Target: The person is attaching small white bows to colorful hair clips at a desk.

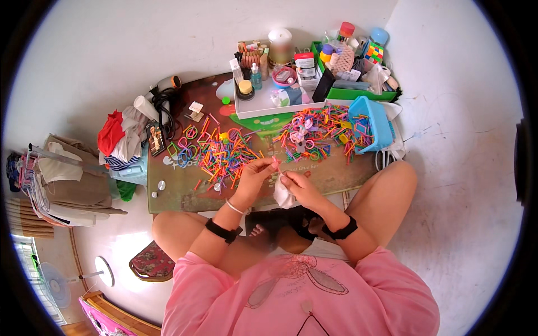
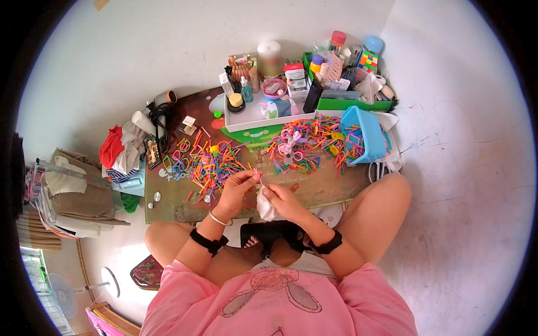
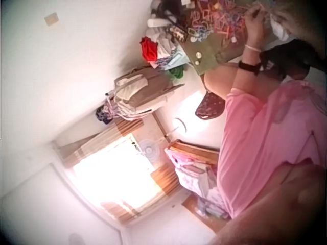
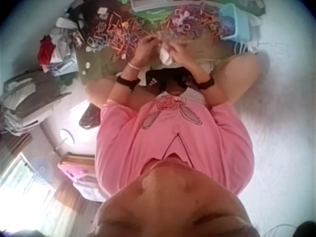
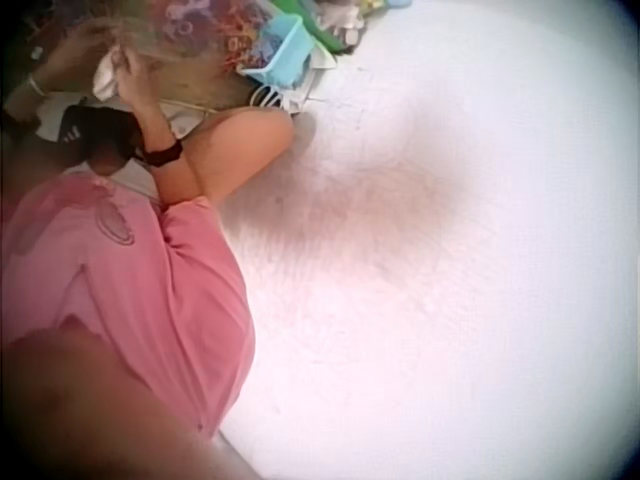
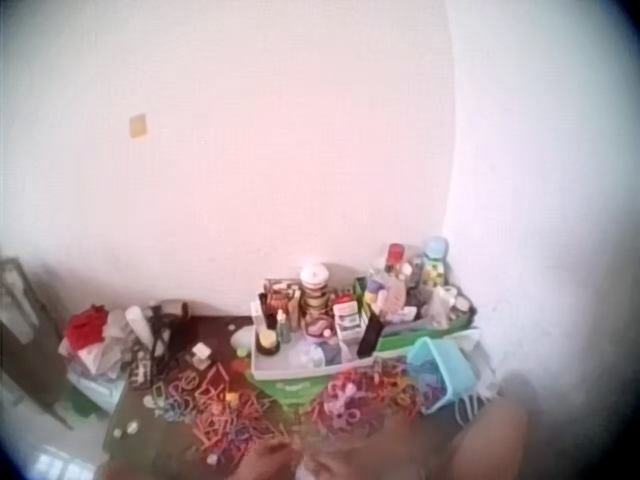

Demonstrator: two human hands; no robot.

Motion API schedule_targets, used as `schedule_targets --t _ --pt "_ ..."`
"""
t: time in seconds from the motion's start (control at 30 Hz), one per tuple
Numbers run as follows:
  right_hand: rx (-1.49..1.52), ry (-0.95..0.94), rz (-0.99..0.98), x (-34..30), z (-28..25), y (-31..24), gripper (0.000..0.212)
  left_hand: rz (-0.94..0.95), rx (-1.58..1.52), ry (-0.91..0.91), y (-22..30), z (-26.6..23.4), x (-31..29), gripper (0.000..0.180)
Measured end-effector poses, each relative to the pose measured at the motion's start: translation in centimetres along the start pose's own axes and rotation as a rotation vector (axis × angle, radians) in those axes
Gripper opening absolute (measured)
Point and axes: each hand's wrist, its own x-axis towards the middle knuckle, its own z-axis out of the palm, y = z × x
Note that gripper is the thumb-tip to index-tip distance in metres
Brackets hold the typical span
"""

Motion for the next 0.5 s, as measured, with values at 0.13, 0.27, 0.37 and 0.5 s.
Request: schedule_targets --t 0.13,0.27,0.37,0.5 --pt "-0.029 0.112 0.019 0.6 -0.1 1.0 0.027 -0.005 -0.037 -0.015 0.6 0.1 -0.1 0.015" --pt "-0.284 0.381 -0.070 0.9 -0.5 0.3 0.029 0.192 0.146 -0.041 -0.5 -0.8 0.1 0.021" --pt "-0.123 0.451 -0.165 0.6 -1.1 0.0 0.027 0.127 0.437 -0.069 0.5 1.4 -0.8 0.021" --pt "-0.133 0.408 -0.190 0.4 -3.3 -1.8 0.028 0.146 0.349 -0.245 -0.4 2.5 0.1 0.020"
